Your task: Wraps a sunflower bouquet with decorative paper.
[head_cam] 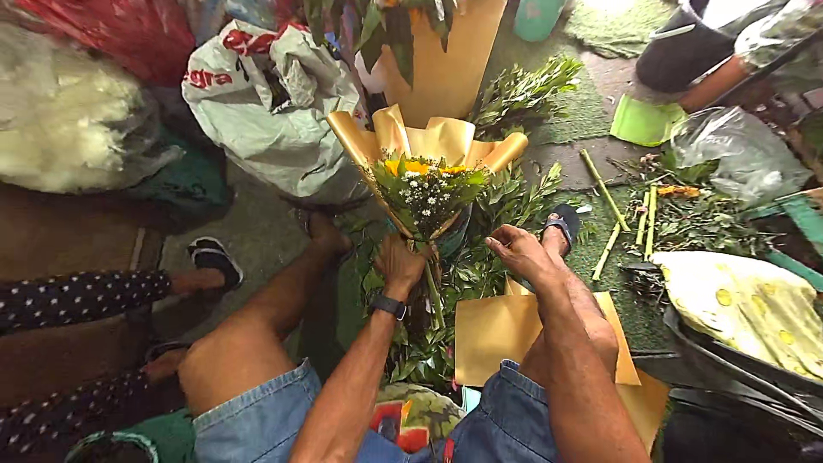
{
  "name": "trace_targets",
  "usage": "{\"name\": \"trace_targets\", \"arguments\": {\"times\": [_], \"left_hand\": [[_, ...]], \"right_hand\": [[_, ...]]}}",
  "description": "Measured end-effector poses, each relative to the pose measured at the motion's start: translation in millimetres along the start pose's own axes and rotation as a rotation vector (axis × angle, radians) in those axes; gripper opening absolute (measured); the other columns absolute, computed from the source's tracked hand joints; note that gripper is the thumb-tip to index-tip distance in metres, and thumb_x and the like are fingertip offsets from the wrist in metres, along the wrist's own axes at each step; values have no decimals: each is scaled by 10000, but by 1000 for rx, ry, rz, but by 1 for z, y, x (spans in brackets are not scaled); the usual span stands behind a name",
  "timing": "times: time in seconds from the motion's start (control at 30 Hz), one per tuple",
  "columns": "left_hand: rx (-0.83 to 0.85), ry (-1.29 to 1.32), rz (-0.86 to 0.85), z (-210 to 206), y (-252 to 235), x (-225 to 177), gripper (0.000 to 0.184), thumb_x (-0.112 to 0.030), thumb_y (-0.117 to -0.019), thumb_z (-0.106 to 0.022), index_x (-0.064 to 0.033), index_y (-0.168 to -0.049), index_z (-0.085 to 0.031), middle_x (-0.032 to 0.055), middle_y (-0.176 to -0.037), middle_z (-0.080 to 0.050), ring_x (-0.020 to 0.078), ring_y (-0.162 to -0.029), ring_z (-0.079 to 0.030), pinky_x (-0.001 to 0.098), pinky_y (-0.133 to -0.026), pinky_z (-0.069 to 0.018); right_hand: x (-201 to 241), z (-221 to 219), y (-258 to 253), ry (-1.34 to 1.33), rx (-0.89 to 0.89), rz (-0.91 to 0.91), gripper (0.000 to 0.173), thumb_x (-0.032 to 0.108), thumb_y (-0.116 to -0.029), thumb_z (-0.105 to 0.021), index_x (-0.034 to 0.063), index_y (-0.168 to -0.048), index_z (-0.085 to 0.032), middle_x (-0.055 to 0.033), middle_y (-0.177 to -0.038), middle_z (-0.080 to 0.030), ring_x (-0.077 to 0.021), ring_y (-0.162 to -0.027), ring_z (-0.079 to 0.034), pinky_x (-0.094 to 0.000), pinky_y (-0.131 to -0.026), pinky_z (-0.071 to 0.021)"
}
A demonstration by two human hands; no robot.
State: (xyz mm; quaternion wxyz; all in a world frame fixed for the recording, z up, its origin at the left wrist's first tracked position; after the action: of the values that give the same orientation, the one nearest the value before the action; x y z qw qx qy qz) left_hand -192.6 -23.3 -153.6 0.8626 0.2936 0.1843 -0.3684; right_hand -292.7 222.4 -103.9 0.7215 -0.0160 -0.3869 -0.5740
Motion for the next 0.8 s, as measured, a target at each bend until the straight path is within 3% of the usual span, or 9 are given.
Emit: {"name": "trace_targets", "arguments": {"times": [0.07, 0.17, 0.37, 0.43, 0.5, 0.57, 0.63, 0.73, 0.8], "left_hand": [[18, 6, 3, -2, 2, 1, 807, -607, -819, -762, -41, -1366, -584, 194, -1369, -592, 374, -1313, -520, 653, -1112, -330], [-26, 75, -12, -4, -2, -2, 652, -532, -810, -794, -53, -1234, -668, 165, -1192, -687, 341, -1176, -617, 634, -1073, -380], [-31, 106, -104, -10, -12, 0, 612, -573, -837, -758, -60, -1162, -685, 177, -1156, -675, 373, -1119, -616, 679, -989, -400], [2, 173, -127, 1, -11, 10, 676, -645, -871, -695, -77, -1237, -671, 188, -1244, -649, 392, -1190, -587, 704, -1023, -382], [-23, 288, -94, 25, -11, 38, 671, -652, -933, -603, -99, -1312, -640, 173, -1297, -644, 360, -1224, -594, 661, -1045, -422], [-133, 419, 11, 54, -23, 79, 520, -492, -998, -610, -44, -1258, -660, 176, -1190, -686, 313, -1108, -663, 565, -980, -523], [-202, 423, 191, 64, -43, 134, 416, -344, -1007, -637, 15, -1215, -656, 222, -1139, -681, 345, -1060, -667, 563, -959, -523], [0, 154, 400, 17, -42, 212, 425, -277, -1004, -617, 58, -1264, -618, 321, -1221, -636, 478, -1154, -621, 671, -984, -481], [151, -110, 369, -34, -14, 242, 435, -299, -1033, -548, 77, -1237, -626, 305, -1195, -653, 445, -1132, -638, 626, -975, -496]], "right_hand": [[8, -7, -6, 9, 32, 24, 335, 400, -1028, -613, 102, -1157, -692, -128, -1042, -717, -301, -994, -690, -592, -907, -530], [17, -14, -12, 14, 49, 17, 341, 411, -1025, -615, 102, -1148, -688, -126, -1026, -713, -305, -973, -688, -591, -890, -531], [21, -19, -15, 118, 80, -30, 350, 428, -1031, -596, 112, -1151, -689, -151, -1025, -709, -355, -975, -685, -638, -858, -526], [21, -19, -17, 127, 75, -15, 360, 430, -1029, -601, 106, -1158, -689, -160, -1028, -710, -364, -961, -689, -651, -843, -529], [23, -19, -14, 127, 86, -3, 372, 420, -1033, -598, 92, -1184, -684, -178, -1061, -708, -380, -975, -687, -672, -851, -525], [24, -17, -11, 149, 77, 6, 372, 417, -1040, -585, 94, -1196, -682, -181, -1077, -707, -387, -979, -687, -680, -848, -520], [26, -13, -12, 181, 51, 23, 357, 402, -1039, -593, 85, -1175, -686, -183, -1057, -710, -392, -963, -689, -688, -842, -510], [23, -6, -13, 203, 32, 22, 343, 410, -1040, -589, 107, -1174, -676, -161, -1045, -714, -378, -931, -696, -685, -812, -518], [20, -7, -13, 206, 33, 4, 344, 429, -1041, -578, 119, -1159, -673, -146, -1021, -713, -361, -895, -695, -674, -778, -525]]}}
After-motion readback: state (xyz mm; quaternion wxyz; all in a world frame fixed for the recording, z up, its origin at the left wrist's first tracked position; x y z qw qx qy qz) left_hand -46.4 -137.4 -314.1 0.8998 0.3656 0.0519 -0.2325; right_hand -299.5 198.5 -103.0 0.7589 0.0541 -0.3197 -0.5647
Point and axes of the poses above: each hand's wrist, its own y-axis away from the middle knuckle, its own z-axis out of the back of the hand, x = y × z, the point moved 5 cm from there along -y, towards the middle knuckle
